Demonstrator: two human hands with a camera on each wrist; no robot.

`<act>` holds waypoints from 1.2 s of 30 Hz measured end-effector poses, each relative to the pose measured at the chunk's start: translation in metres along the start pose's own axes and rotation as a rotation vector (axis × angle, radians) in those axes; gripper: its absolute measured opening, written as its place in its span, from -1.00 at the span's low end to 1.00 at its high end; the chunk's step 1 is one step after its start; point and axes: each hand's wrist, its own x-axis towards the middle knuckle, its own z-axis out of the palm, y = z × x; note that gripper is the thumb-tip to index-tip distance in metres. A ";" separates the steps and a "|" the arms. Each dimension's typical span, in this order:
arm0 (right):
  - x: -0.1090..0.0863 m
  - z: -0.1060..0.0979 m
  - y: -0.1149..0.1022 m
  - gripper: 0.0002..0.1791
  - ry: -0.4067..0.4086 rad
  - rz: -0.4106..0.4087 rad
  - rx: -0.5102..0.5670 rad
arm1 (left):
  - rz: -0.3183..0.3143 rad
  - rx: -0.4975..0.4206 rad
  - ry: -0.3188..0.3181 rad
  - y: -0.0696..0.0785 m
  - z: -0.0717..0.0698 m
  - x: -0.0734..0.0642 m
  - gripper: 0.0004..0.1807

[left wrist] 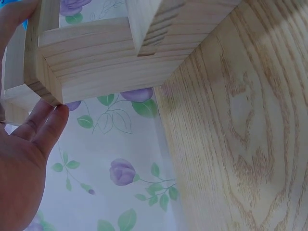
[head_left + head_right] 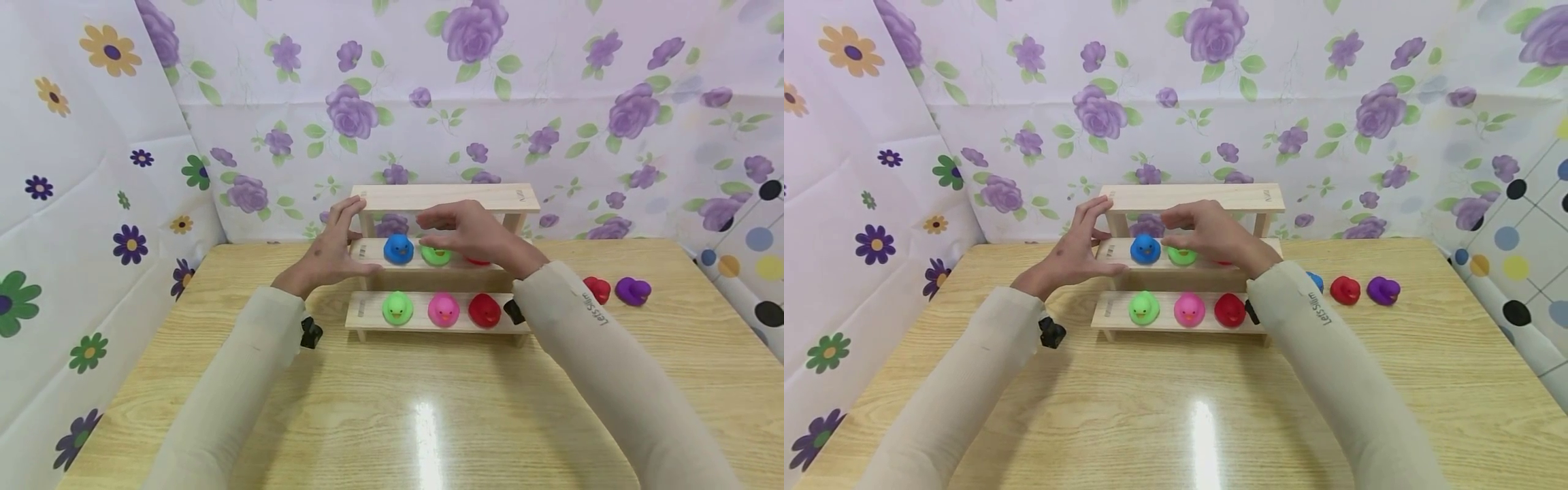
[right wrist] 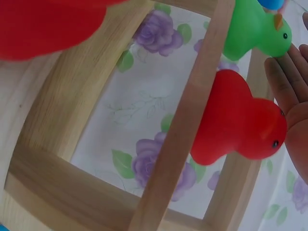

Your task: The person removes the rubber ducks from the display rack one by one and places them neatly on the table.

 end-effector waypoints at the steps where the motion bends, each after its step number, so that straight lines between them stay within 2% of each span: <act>1: 0.001 0.002 0.000 -0.51 -0.004 -0.003 -0.002 | 0.000 -0.002 0.002 0.000 0.000 0.000 0.28; 13: 0.010 0.015 -0.004 -0.49 -0.090 -0.057 -0.011 | 0.000 -0.006 0.001 0.001 0.001 -0.001 0.28; 36: 0.017 0.027 -0.007 -0.53 -0.110 -0.066 -0.062 | -0.006 -0.012 -0.005 0.002 0.000 -0.001 0.27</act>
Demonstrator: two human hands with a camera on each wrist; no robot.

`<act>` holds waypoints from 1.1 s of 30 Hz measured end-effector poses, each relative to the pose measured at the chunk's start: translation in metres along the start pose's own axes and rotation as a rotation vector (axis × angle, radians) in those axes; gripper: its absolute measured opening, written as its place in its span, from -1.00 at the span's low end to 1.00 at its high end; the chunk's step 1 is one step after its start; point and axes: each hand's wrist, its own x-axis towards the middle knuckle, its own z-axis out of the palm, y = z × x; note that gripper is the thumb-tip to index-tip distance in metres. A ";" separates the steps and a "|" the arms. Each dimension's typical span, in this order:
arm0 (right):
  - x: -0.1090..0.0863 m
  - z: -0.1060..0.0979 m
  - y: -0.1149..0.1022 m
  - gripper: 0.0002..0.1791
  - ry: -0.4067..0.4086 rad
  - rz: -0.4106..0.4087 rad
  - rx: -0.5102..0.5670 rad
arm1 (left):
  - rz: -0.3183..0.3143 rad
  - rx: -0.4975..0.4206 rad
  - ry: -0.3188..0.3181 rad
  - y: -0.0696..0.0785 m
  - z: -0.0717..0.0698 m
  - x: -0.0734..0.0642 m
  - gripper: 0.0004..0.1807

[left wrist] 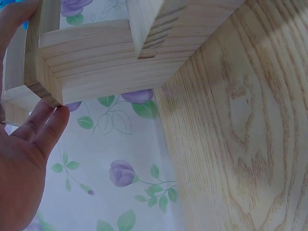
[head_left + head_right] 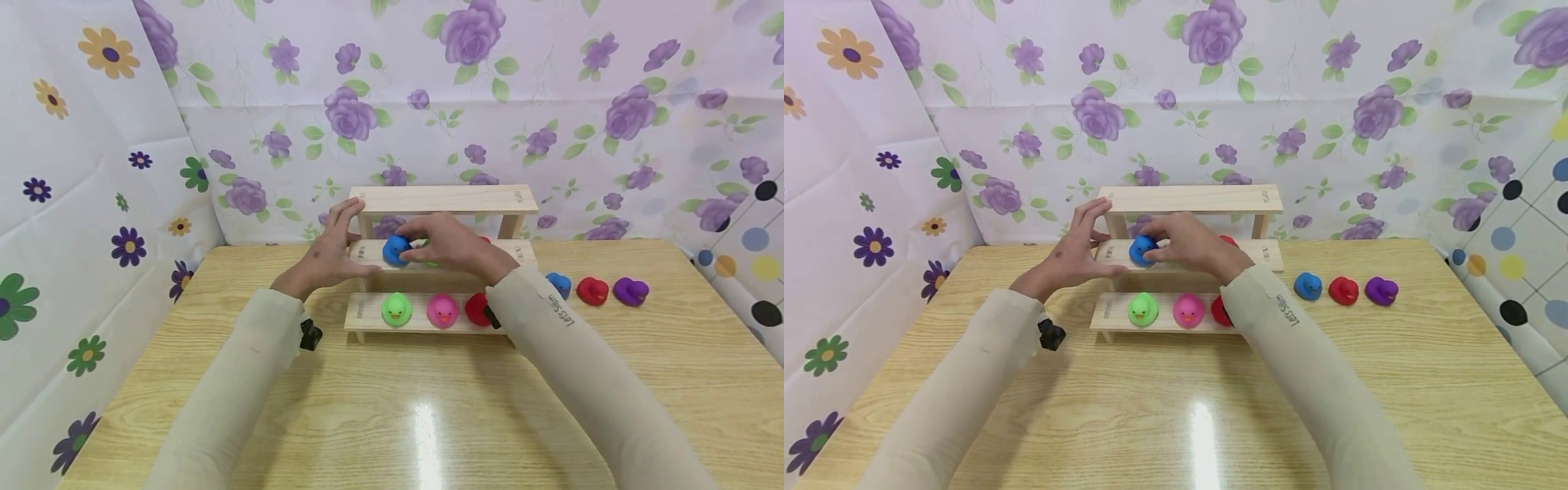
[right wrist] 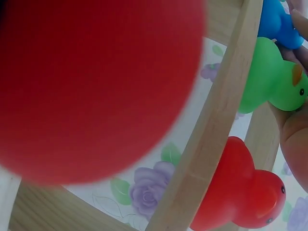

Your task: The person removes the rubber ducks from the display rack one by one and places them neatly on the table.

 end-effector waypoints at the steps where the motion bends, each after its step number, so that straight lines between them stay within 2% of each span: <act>1: -0.001 -0.001 0.000 -0.53 0.002 0.004 0.002 | 0.001 -0.002 -0.001 0.000 0.000 0.000 0.27; 6: -0.006 -0.008 -0.004 -0.53 0.035 0.018 0.012 | 0.006 0.000 -0.002 0.000 0.000 0.000 0.28; 14: -0.016 -0.018 -0.009 -0.52 0.069 -0.005 0.020 | 0.002 -0.007 -0.006 0.000 -0.002 -0.001 0.26; 18: -0.024 -0.023 -0.009 -0.53 0.098 0.024 0.017 | 0.002 -0.007 -0.005 0.000 -0.001 0.000 0.26; 33: -0.054 -0.044 0.001 -0.56 0.210 0.028 0.003 | -0.002 0.012 -0.007 0.003 0.000 -0.001 0.26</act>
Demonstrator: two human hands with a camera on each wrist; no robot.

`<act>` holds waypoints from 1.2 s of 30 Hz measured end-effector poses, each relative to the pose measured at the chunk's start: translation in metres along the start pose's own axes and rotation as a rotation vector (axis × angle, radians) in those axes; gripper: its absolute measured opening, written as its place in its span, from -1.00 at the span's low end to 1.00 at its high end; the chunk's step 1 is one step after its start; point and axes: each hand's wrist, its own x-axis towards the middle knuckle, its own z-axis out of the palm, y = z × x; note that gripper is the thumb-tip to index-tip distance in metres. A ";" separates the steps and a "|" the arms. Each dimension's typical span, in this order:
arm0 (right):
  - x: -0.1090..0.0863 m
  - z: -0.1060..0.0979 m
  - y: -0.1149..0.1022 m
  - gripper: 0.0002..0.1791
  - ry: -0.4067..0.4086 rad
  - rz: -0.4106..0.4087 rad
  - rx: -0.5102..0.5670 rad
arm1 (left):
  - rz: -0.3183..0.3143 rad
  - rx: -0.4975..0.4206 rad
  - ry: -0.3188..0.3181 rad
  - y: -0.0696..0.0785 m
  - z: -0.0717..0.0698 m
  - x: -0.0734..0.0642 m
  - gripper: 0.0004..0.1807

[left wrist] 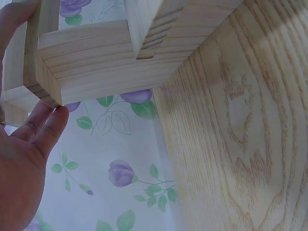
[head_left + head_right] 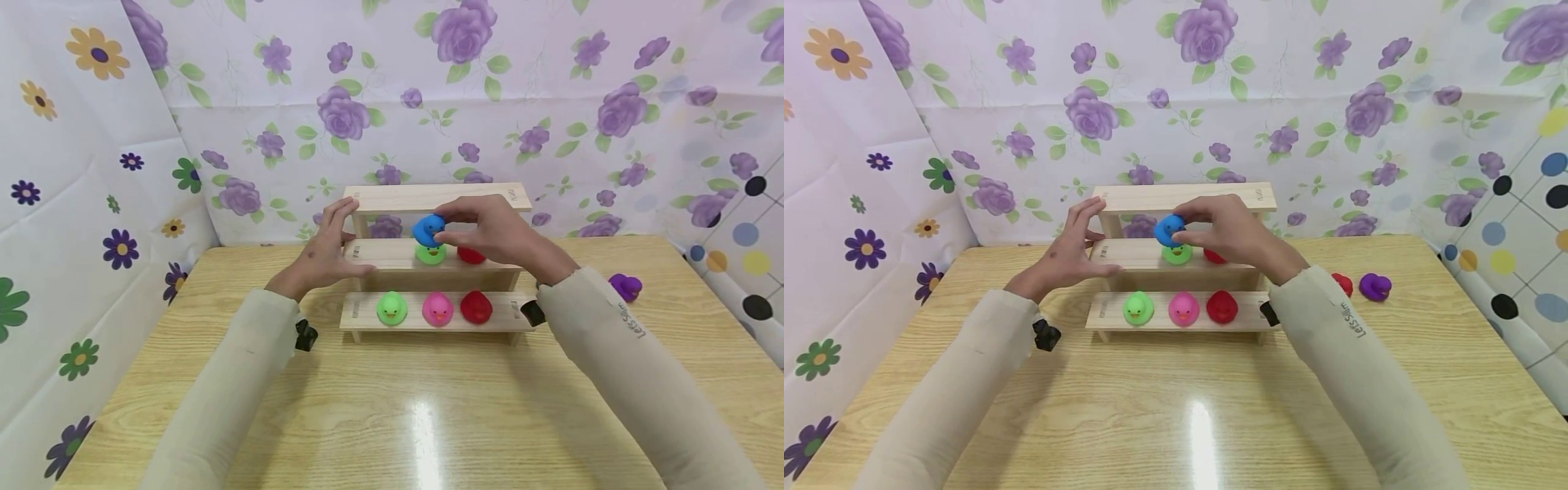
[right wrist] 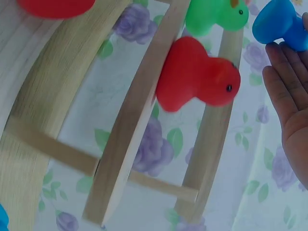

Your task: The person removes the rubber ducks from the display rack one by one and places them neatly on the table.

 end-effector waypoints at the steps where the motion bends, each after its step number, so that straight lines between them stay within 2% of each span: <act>1: -0.002 -0.002 0.001 -0.56 0.004 0.004 -0.001 | -0.001 0.000 0.000 0.000 0.000 0.000 0.26; 10: -0.021 -0.021 0.013 -0.56 0.027 0.065 -0.064 | 0.021 -0.004 0.006 0.000 -0.001 0.000 0.27; 16: -0.032 -0.029 0.020 -0.57 0.043 0.053 -0.098 | 0.015 -0.008 0.009 -0.002 -0.001 0.001 0.27; 25: -0.050 -0.039 0.027 -0.55 0.075 0.092 -0.091 | 0.009 -0.005 0.003 -0.003 0.000 0.001 0.26; 36: -0.073 -0.053 0.038 -0.48 0.045 0.183 -0.061 | 0.014 -0.025 0.000 -0.002 -0.001 0.001 0.27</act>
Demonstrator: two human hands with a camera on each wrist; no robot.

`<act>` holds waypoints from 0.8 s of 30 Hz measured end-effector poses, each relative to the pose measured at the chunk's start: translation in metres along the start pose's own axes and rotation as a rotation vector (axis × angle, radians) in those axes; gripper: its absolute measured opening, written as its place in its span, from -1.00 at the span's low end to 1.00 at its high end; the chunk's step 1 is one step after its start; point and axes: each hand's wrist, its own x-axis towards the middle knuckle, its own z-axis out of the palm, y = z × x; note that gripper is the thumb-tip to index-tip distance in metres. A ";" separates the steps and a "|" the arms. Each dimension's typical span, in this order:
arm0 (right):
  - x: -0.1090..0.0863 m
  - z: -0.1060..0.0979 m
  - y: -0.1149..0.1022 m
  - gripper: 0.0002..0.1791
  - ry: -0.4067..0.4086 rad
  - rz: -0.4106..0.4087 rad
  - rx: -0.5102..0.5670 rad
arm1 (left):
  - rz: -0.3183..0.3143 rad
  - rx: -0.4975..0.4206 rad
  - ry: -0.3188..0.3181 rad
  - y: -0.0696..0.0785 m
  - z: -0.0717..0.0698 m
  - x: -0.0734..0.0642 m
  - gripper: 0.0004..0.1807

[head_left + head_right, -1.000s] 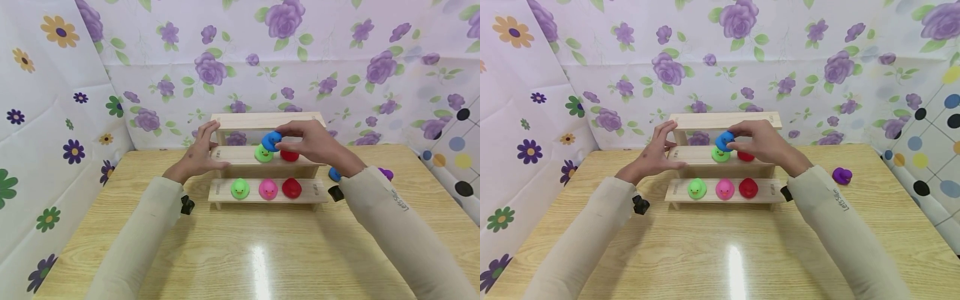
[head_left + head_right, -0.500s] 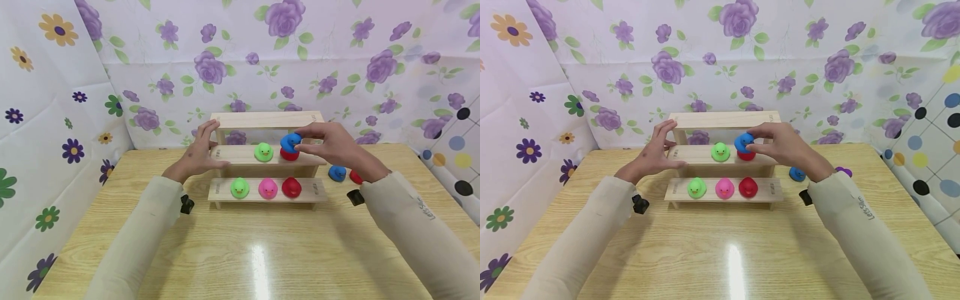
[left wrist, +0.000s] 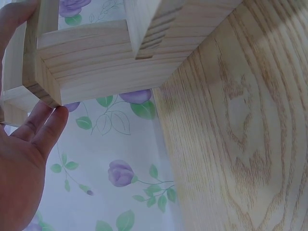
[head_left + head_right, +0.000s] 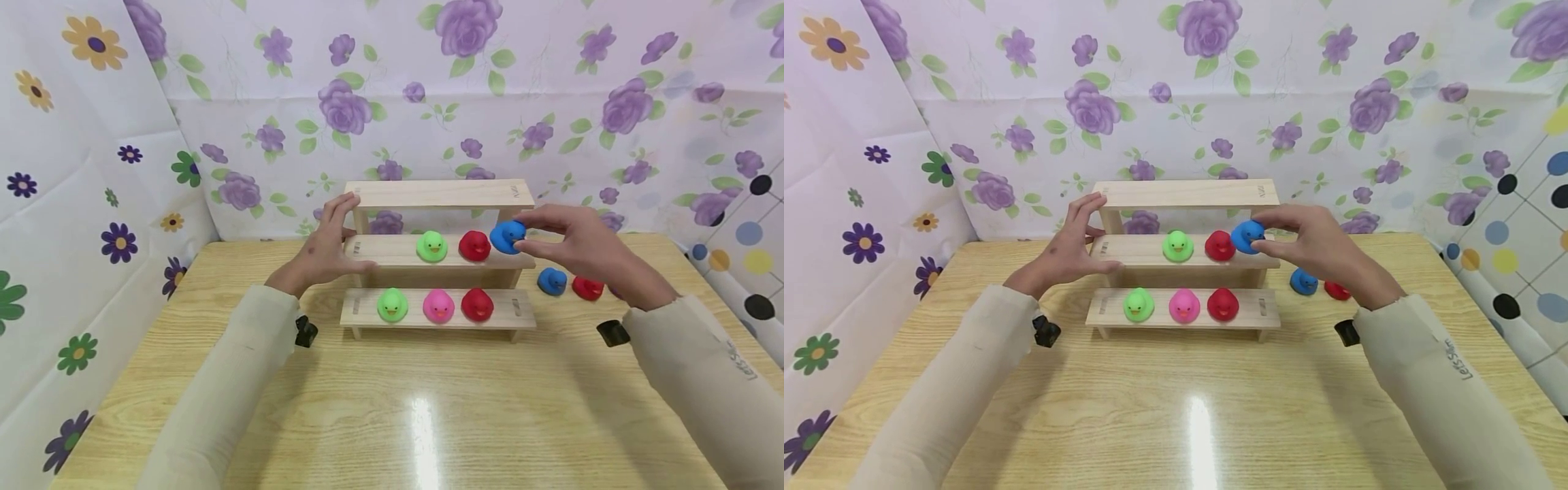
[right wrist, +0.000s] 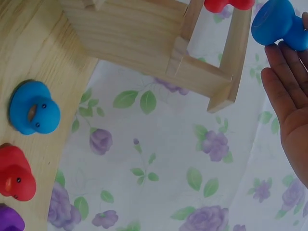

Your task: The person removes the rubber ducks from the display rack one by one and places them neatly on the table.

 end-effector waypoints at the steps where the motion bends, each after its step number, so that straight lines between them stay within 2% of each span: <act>1: -0.002 -0.001 0.002 -0.48 0.001 0.004 -0.007 | -0.001 0.000 -0.001 0.000 0.000 0.000 0.27; 12: -0.017 -0.008 0.020 -0.49 0.038 -0.023 -0.076 | -0.007 0.007 0.002 0.001 0.000 -0.001 0.26; 24: -0.041 -0.011 0.041 -0.52 0.053 0.012 -0.113 | -0.002 0.009 0.005 -0.001 0.001 0.000 0.26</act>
